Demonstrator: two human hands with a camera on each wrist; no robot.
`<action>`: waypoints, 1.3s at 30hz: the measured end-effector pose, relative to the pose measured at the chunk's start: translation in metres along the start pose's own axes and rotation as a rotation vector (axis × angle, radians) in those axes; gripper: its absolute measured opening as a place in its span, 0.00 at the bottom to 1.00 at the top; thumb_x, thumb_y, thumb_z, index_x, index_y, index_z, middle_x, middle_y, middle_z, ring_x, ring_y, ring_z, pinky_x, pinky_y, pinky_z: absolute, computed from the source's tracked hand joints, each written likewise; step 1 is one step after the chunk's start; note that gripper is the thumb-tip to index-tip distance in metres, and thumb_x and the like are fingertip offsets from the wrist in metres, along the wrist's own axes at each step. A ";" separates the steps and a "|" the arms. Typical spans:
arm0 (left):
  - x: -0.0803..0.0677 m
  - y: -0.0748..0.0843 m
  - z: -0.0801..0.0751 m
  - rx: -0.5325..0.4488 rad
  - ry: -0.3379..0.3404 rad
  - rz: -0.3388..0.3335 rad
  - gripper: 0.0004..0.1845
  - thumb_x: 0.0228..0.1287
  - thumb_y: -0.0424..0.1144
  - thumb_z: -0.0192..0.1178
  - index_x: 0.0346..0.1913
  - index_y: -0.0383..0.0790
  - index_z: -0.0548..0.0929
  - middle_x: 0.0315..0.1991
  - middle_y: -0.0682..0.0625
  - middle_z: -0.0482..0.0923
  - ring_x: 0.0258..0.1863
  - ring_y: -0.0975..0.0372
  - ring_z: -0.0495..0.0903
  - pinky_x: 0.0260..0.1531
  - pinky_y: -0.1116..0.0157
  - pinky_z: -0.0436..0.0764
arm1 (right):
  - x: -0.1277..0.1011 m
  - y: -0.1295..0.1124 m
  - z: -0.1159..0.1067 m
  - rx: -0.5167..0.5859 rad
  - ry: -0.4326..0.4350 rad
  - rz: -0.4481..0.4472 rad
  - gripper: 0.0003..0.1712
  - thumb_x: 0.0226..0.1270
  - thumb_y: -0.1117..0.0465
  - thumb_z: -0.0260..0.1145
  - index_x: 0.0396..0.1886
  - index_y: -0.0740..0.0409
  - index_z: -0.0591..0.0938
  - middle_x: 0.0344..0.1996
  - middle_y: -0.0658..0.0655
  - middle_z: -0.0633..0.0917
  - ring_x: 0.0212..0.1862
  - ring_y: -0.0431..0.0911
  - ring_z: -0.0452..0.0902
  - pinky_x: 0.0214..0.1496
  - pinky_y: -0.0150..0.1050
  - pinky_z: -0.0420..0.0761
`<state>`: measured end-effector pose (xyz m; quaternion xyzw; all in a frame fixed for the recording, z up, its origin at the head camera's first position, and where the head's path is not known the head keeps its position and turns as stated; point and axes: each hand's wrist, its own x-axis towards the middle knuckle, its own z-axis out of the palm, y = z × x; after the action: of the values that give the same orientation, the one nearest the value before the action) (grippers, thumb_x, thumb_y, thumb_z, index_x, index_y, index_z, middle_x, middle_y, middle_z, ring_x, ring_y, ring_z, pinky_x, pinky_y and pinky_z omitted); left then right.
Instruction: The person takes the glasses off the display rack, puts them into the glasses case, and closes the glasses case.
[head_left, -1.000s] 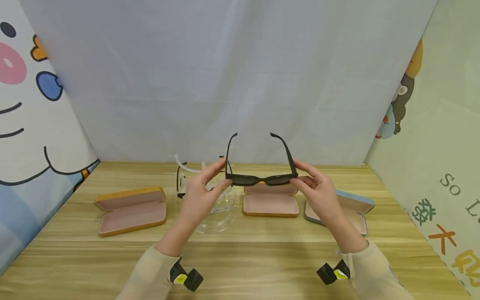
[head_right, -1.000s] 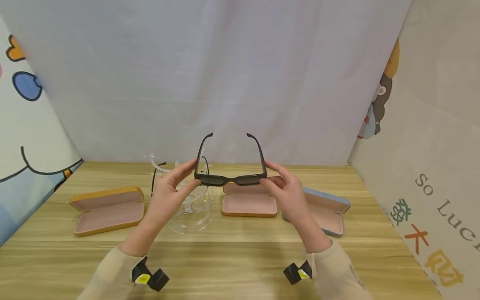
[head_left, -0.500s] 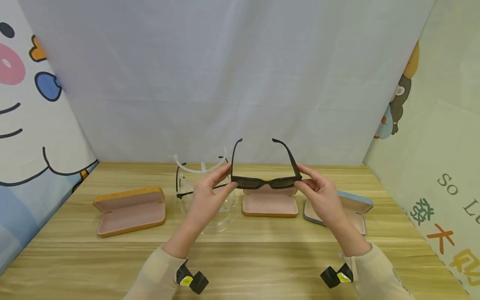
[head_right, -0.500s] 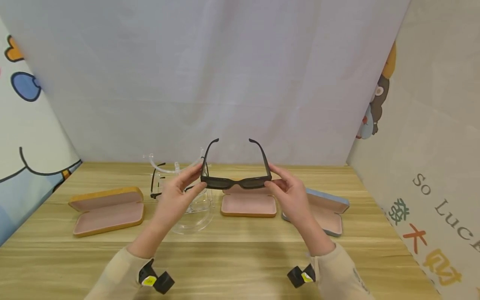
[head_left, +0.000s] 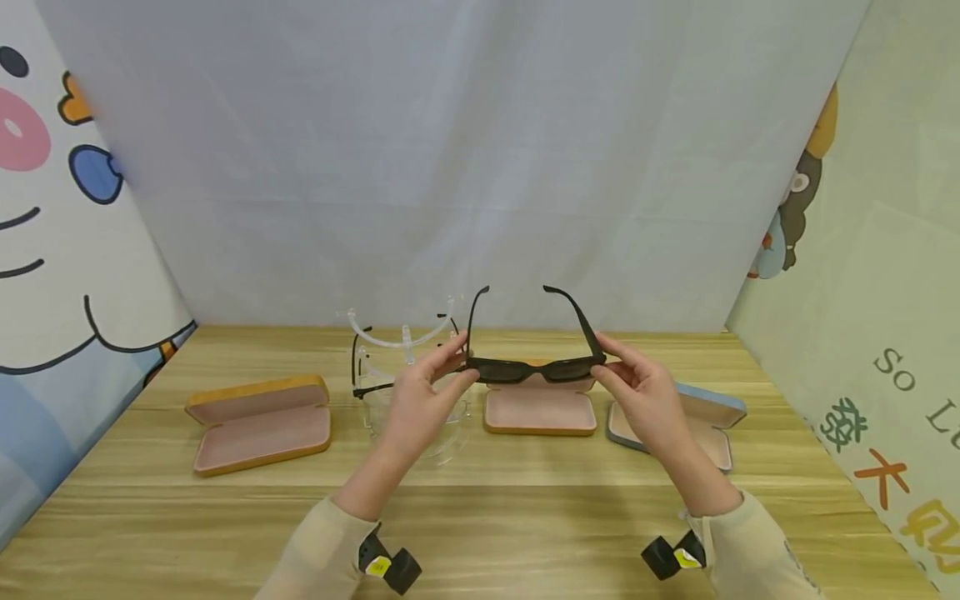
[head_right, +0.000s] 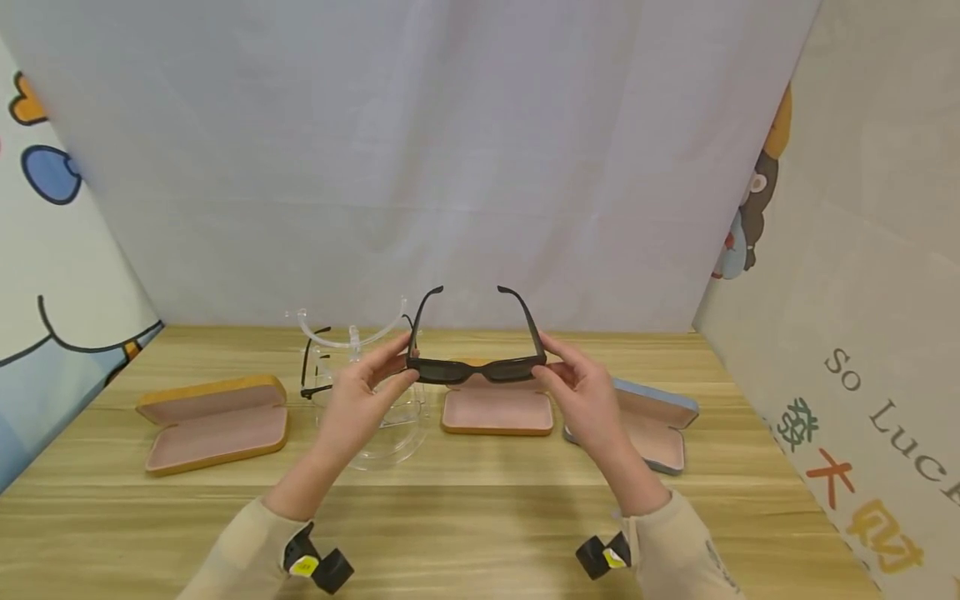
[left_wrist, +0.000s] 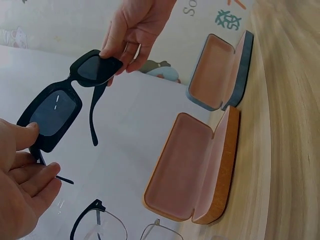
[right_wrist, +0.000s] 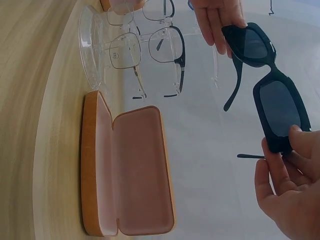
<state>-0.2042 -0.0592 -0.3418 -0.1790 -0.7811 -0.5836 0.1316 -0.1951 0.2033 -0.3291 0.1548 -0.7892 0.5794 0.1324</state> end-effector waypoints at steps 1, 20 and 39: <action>0.000 0.000 0.001 -0.006 0.001 0.005 0.27 0.58 0.39 0.61 0.62 0.44 0.70 0.55 0.46 0.75 0.53 0.59 0.76 0.47 0.61 0.78 | 0.000 0.000 0.000 -0.004 0.002 0.002 0.25 0.64 0.65 0.59 0.61 0.65 0.69 0.40 0.34 0.78 0.38 0.30 0.77 0.37 0.22 0.75; -0.004 0.000 0.008 0.016 -0.002 -0.013 0.26 0.59 0.41 0.61 0.62 0.47 0.71 0.56 0.48 0.74 0.53 0.59 0.76 0.45 0.60 0.79 | -0.006 0.005 -0.001 -0.066 0.045 0.025 0.24 0.65 0.63 0.58 0.60 0.62 0.71 0.42 0.34 0.77 0.37 0.30 0.76 0.35 0.23 0.74; -0.004 -0.006 0.009 -0.016 -0.044 -0.020 0.26 0.59 0.39 0.61 0.61 0.43 0.71 0.57 0.49 0.73 0.57 0.59 0.73 0.56 0.56 0.71 | -0.010 0.006 -0.005 -0.054 -0.008 0.013 0.23 0.67 0.62 0.56 0.60 0.65 0.70 0.42 0.38 0.79 0.39 0.30 0.76 0.39 0.23 0.75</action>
<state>-0.2027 -0.0523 -0.3511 -0.1849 -0.7810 -0.5869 0.1070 -0.1881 0.2106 -0.3372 0.1485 -0.8060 0.5582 0.1293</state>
